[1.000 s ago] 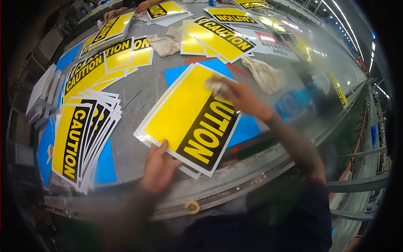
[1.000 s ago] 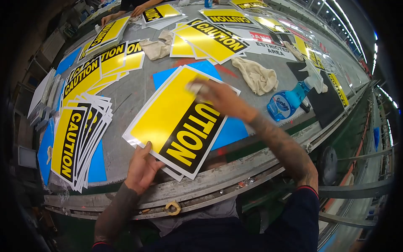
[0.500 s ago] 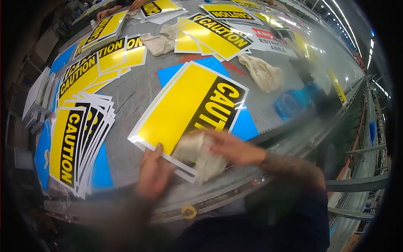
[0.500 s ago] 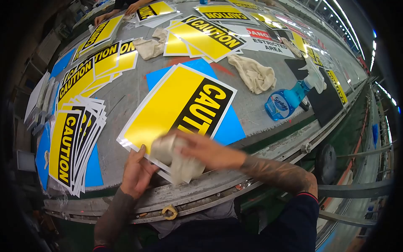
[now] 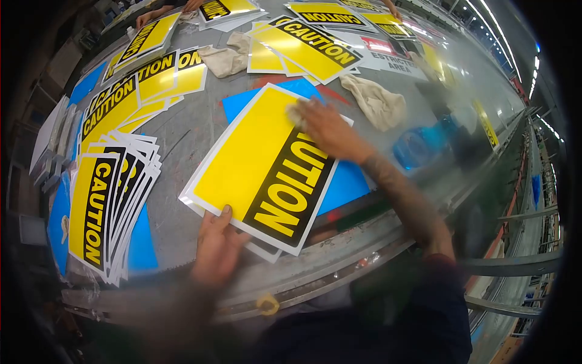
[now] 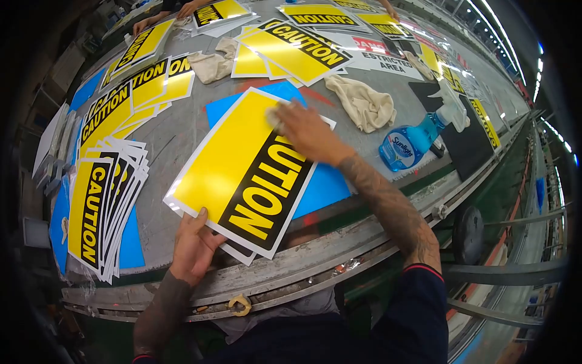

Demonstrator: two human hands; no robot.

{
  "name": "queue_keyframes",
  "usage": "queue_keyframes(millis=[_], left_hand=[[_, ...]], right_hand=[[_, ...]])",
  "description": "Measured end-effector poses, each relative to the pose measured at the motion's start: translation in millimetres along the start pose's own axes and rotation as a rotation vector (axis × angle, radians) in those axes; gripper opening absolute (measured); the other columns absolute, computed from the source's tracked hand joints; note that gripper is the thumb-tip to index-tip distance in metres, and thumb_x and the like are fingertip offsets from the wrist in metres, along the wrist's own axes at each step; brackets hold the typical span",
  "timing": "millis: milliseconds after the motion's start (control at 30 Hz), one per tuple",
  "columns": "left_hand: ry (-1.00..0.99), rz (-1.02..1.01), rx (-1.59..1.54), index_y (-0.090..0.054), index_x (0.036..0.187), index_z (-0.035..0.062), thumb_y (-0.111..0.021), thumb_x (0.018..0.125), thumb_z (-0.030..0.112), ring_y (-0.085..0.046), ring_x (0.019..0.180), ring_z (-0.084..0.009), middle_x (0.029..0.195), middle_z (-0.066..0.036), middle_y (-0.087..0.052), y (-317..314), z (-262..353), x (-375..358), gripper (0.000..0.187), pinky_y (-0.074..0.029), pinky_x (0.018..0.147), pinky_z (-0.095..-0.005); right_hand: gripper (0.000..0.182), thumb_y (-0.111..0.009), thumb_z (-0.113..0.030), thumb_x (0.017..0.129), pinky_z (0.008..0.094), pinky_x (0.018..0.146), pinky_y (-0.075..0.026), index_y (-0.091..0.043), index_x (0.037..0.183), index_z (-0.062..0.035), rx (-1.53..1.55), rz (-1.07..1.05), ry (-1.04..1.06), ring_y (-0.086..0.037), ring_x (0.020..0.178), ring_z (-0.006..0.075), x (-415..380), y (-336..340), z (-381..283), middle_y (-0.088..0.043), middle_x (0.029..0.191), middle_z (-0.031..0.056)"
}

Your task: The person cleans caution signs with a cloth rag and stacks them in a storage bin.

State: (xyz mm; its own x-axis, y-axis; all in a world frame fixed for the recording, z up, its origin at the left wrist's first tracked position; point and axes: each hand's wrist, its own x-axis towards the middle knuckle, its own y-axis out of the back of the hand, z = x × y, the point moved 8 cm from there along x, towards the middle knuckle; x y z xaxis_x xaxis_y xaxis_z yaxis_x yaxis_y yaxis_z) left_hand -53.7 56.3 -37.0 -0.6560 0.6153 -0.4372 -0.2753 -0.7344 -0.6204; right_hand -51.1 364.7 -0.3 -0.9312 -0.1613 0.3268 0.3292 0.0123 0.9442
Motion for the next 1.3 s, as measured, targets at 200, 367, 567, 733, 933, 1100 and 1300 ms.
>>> queue_keyframes(millis=[200, 367, 567, 733, 933, 1100, 1300], left_hand=[[0.012, 0.026, -0.036, -0.035, 0.158, 0.0076, -0.047, 0.114, 0.015, -0.054, 0.143, -0.0346, 0.157, -0.015, -0.05, 3, 1, 0, 0.045, -0.052, 0.112, -0.0607], [0.013, 0.03, -0.02, -0.036, 0.156, 0.0071, -0.047, 0.114, 0.016, -0.055, 0.142, -0.0341, 0.156, -0.016, -0.05, 1, 0, -4, 0.044, -0.053, 0.112, -0.06], [-0.017, 0.034, -0.009, -0.035, 0.156, 0.0059, -0.045, 0.115, 0.015, -0.056, 0.141, -0.0341, 0.156, -0.017, -0.049, 1, 2, -2, 0.043, -0.055, 0.111, -0.059], [0.0, -0.027, 0.029, -0.04, 0.155, 0.0055, -0.047, 0.115, 0.015, -0.057, 0.14, -0.033, 0.153, -0.016, -0.053, -5, -3, -2, 0.042, -0.055, 0.111, -0.0593], [-0.063, -0.022, -0.047, -0.047, 0.15, 0.004, -0.053, 0.113, 0.018, -0.065, 0.131, -0.0276, 0.146, -0.013, -0.061, 10, 4, 8, 0.04, -0.057, 0.108, -0.0544], [-0.408, 0.137, 0.211, -0.05, 0.148, 0.0062, -0.061, 0.11, 0.019, -0.066, 0.127, -0.0195, 0.138, -0.007, -0.066, 43, 102, -48, 0.042, -0.062, 0.099, -0.0442], [-0.97, 0.649, 0.413, -0.051, 0.148, 0.0034, -0.057, 0.112, 0.014, -0.068, 0.121, -0.0214, 0.135, -0.011, -0.068, 202, 281, -149, 0.038, -0.057, 0.102, -0.0379]], right_hand=[[0.058, -0.054, -0.029, 0.109, 0.0562, 0.13, -0.021, -0.043, 0.162, -0.0084, 0.572, -0.207, 0.049, -0.031, 0.159, 0.0407, -18, 17, -153, -0.041, 0.167, 0.0195], [0.047, -0.058, -0.02, 0.105, 0.0537, 0.124, -0.035, -0.057, 0.148, -0.0027, 0.458, -0.032, 0.075, -0.046, 0.148, 0.0377, -16, 25, -121, -0.05, 0.157, 0.0193], [0.053, -0.06, -0.016, 0.104, 0.0555, 0.126, -0.031, -0.049, 0.155, -0.0047, 0.247, 0.003, 0.132, -0.041, 0.151, 0.0407, -16, 7, -74, -0.045, 0.161, 0.0228], [0.052, -0.059, -0.02, 0.103, 0.053, 0.122, -0.037, -0.051, 0.151, -0.0022, 0.502, -0.089, 0.269, -0.049, 0.144, 0.0388, -28, 39, -147, -0.05, 0.156, 0.0218], [0.046, -0.056, -0.02, 0.106, 0.0524, 0.126, -0.031, -0.057, 0.149, -0.0027, 0.035, 0.064, -0.112, -0.04, 0.152, 0.0441, -26, 8, 52, -0.047, 0.16, 0.0245], [0.041, -0.049, -0.014, 0.11, 0.0489, 0.126, -0.032, -0.058, 0.149, -0.0038, 0.299, 0.185, -0.216, -0.043, 0.152, 0.0396, -20, 41, 25, -0.052, 0.158, 0.0208], [0.041, -0.049, 0.001, 0.106, 0.0445, 0.12, -0.041, -0.06, 0.146, -0.0036, 0.348, 0.281, -0.264, -0.052, 0.146, 0.0374, -31, 55, 33, -0.056, 0.155, 0.0186]])
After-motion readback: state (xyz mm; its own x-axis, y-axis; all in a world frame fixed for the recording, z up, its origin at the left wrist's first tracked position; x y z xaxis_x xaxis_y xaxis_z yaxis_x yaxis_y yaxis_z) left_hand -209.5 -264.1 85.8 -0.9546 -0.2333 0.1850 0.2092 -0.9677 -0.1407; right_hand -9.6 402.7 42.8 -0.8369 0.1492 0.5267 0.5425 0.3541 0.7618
